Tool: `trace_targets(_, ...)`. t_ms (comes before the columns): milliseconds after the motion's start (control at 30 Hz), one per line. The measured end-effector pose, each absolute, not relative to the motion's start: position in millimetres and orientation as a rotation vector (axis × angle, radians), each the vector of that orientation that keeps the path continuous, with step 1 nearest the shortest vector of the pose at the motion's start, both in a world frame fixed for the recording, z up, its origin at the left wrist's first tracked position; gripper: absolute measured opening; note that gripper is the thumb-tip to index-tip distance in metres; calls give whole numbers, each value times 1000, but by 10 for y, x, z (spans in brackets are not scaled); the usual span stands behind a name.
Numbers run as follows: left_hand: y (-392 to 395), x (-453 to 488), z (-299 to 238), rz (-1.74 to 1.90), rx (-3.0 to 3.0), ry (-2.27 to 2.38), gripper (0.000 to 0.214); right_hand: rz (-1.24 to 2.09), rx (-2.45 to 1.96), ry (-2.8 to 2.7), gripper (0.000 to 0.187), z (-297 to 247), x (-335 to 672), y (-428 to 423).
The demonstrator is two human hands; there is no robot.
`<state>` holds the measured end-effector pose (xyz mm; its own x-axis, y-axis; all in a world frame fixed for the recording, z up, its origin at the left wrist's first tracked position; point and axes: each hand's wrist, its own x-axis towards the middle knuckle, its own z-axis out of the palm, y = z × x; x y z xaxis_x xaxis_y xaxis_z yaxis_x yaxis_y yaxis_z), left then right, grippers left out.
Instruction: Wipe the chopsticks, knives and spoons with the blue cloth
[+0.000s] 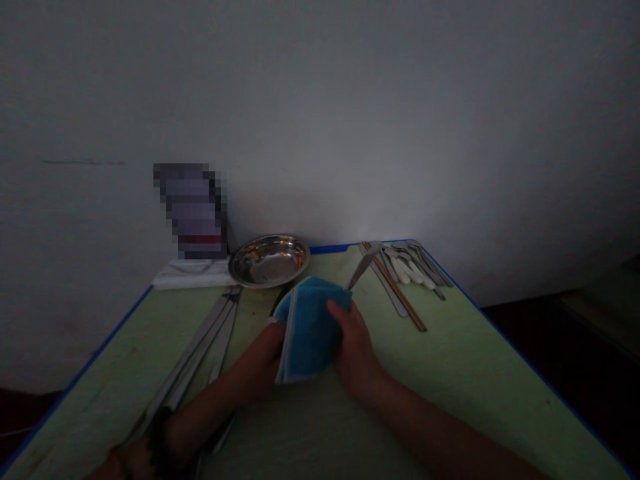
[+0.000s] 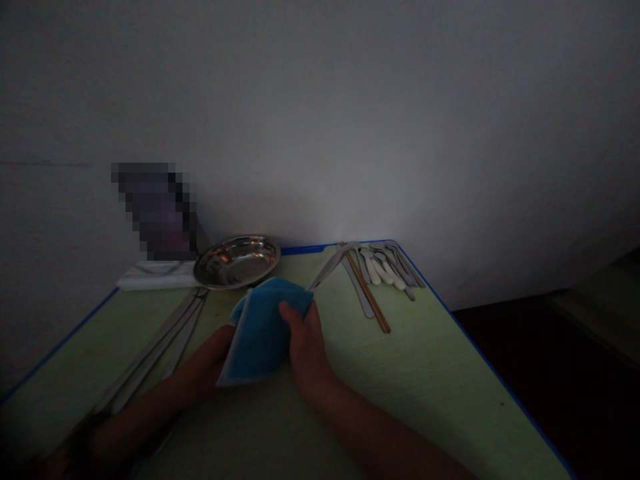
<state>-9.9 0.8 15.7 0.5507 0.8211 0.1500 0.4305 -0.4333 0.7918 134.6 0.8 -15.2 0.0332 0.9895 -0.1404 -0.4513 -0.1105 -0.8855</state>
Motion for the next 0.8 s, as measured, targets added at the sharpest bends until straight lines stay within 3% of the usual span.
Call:
trace_targets(100, 11, -109, 131, 700, 2037, 1001, 31, 1475, -956, -849, 56, -166, 1359, 38)
trace_targets(267, 0, -122, 53, 511, 1996, 983, 39, 1470, -964, -674, 39, -133, 1436, 172)
trace_targets(533, -47, -118, 29, 443, 2005, 937, 39, 1300, -1010, -324, 34, -66, 1604, 369)
trace_targets(800, 2, -95, -25, 482, 2004, 961, 37, 1471, -953, -621, 60, -104, 1379, 92)
